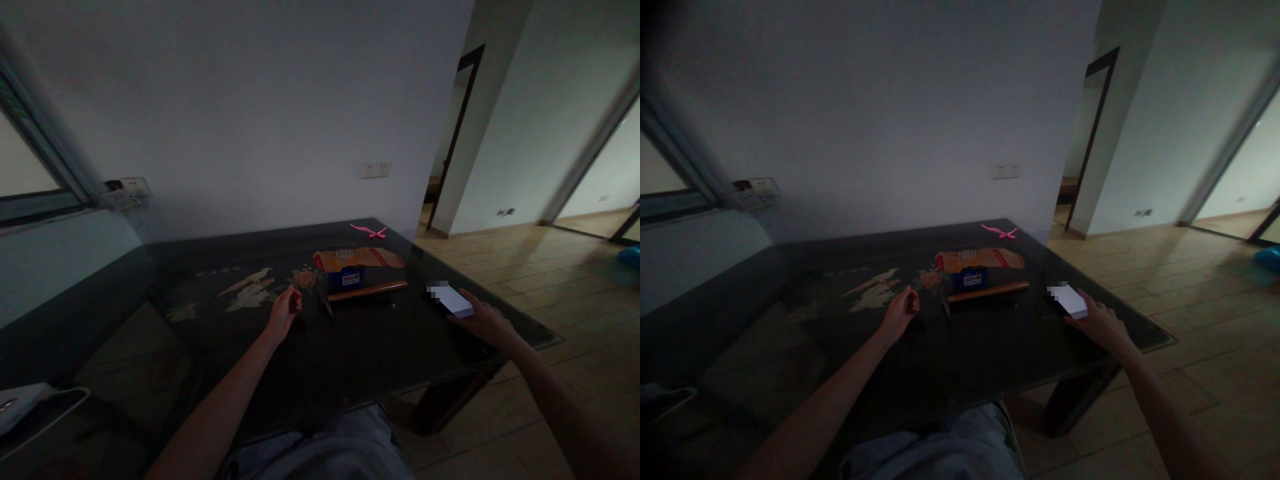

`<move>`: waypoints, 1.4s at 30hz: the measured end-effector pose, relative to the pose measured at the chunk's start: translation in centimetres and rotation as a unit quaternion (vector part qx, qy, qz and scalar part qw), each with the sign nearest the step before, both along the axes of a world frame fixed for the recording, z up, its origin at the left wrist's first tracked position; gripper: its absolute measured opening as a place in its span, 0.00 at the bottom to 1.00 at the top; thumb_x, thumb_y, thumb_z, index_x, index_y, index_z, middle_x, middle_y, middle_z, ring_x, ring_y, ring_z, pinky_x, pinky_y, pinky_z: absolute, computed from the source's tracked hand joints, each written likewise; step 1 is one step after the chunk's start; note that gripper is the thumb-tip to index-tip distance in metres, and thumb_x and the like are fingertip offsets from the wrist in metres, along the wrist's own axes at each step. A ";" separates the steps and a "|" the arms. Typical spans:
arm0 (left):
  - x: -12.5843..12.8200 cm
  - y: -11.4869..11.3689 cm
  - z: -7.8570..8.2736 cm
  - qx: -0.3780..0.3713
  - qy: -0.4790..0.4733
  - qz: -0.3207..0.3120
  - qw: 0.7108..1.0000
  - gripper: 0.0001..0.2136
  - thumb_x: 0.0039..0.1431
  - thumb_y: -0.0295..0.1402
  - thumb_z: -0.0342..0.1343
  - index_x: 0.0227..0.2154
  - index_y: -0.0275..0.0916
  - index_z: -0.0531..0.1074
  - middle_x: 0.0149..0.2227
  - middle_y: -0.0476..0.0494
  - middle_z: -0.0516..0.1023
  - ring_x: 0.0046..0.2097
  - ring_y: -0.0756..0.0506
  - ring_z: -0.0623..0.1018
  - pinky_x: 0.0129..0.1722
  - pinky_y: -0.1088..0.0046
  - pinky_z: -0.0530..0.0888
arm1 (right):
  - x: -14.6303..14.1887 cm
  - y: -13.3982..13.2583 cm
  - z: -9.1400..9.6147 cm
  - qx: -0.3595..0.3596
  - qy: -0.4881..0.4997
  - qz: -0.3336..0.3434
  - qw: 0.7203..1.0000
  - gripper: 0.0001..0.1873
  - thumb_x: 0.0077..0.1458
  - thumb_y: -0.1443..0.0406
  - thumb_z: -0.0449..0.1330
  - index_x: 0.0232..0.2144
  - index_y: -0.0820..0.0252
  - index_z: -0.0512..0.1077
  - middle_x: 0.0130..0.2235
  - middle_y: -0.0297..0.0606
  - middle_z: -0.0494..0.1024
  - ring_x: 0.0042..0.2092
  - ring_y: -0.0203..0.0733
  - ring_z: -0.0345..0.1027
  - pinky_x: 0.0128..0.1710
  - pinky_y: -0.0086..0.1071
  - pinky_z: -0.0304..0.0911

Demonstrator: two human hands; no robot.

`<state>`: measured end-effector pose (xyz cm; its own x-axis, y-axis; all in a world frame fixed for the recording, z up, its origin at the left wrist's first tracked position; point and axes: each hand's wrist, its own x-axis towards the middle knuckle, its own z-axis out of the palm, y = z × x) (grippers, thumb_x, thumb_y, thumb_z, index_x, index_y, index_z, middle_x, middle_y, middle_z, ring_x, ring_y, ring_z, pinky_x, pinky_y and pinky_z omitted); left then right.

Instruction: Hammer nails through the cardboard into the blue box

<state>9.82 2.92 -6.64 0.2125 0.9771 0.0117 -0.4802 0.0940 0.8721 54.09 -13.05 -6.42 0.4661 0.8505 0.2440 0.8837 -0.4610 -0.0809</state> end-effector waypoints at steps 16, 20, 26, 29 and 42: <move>0.1 -0.4 0.2 0.011 0.015 -0.002 1.000 0.15 0.46 0.43 0.60 0.21 0.34 0.69 0.18 0.51 0.64 0.22 0.55 0.64 0.22 0.79 0.61 | -15.9 -2.7 1.4 -0.020 -0.017 0.107 0.994 0.35 0.50 0.53 0.54 0.59 0.55 0.54 0.48 0.50 0.68 0.48 0.58 0.62 0.37 0.43 0.61; 0.1 -0.4 0.1 0.014 0.017 0.001 1.000 0.15 0.46 0.43 0.60 0.21 0.34 0.69 0.18 0.51 0.64 0.22 0.55 0.63 0.21 0.79 0.60 | -18.8 -3.0 1.6 -0.027 -0.022 0.131 0.991 0.35 0.51 0.52 0.54 0.60 0.53 0.52 0.49 0.52 0.67 0.48 0.59 0.61 0.36 0.45 0.61; 0.2 -0.5 0.3 0.018 0.025 -0.007 0.999 0.16 0.47 0.44 0.60 0.21 0.34 0.70 0.19 0.51 0.64 0.22 0.54 0.64 0.22 0.79 0.61 | -20.2 -3.5 1.6 -0.028 -0.016 0.135 0.990 0.38 0.52 0.48 0.53 0.61 0.52 0.50 0.49 0.53 0.67 0.49 0.60 0.61 0.35 0.45 0.62; 0.1 -0.4 0.2 0.024 0.031 -0.006 0.999 0.15 0.47 0.43 0.60 0.22 0.34 0.69 0.19 0.51 0.64 0.22 0.54 0.64 0.22 0.79 0.61 | -19.6 -3.2 1.4 -0.015 0.004 0.138 0.990 0.36 0.53 0.48 0.52 0.60 0.53 0.52 0.47 0.51 0.69 0.48 0.59 0.62 0.35 0.44 0.63; 0.1 -0.3 0.1 0.020 0.043 -0.002 0.999 0.15 0.47 0.43 0.59 0.22 0.34 0.69 0.19 0.52 0.64 0.22 0.54 0.64 0.22 0.79 0.61 | -13.1 1.0 -1.7 0.126 0.285 0.232 0.922 0.21 0.53 0.63 0.50 0.48 0.63 0.67 0.37 0.44 0.75 0.35 0.43 0.69 0.34 0.34 0.64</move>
